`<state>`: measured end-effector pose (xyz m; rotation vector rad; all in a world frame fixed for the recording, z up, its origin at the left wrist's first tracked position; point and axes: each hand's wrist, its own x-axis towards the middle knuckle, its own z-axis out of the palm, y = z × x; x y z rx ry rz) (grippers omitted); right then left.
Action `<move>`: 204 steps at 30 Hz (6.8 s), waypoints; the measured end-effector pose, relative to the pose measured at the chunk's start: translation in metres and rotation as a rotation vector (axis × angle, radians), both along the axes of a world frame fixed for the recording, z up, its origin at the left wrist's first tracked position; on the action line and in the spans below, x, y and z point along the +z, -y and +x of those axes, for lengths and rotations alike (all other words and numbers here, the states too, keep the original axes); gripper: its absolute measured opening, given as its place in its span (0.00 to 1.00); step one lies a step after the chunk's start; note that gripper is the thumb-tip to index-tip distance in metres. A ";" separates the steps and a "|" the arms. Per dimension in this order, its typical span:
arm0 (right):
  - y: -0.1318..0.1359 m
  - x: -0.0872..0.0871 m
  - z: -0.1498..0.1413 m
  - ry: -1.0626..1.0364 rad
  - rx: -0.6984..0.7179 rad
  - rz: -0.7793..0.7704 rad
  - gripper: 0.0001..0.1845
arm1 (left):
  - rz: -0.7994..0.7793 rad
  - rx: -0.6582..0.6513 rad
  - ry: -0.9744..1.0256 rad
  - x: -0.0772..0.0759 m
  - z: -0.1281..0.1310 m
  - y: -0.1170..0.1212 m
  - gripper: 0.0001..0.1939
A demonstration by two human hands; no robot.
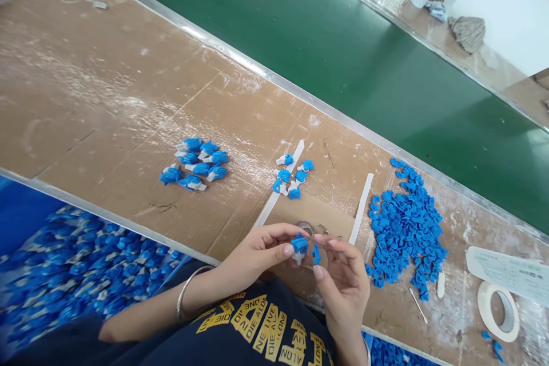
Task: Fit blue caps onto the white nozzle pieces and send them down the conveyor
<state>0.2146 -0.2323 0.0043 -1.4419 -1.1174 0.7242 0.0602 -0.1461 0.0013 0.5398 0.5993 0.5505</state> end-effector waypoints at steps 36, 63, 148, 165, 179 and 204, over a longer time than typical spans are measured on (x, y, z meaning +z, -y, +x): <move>-0.034 -0.036 0.115 1.232 -0.052 -0.206 0.17 | 1.530 0.346 -1.672 -0.033 -0.054 -0.059 0.13; -0.009 -0.018 0.120 1.325 0.270 -0.028 0.17 | 2.278 -0.395 -1.089 -0.010 -0.014 -0.089 0.14; -0.047 -0.037 0.135 1.268 0.090 -0.099 0.15 | 1.728 0.281 -1.497 -0.039 -0.055 -0.052 0.12; -0.021 -0.024 0.130 0.890 -0.079 -0.234 0.13 | 1.848 -0.016 -1.123 -0.034 -0.025 -0.051 0.09; -0.016 -0.045 0.144 1.281 0.166 0.014 0.15 | 1.577 -0.117 -0.857 -0.018 -0.037 -0.040 0.13; -0.018 -0.016 0.023 0.743 0.320 0.094 0.24 | 1.515 0.243 -0.811 -0.039 -0.024 -0.030 0.15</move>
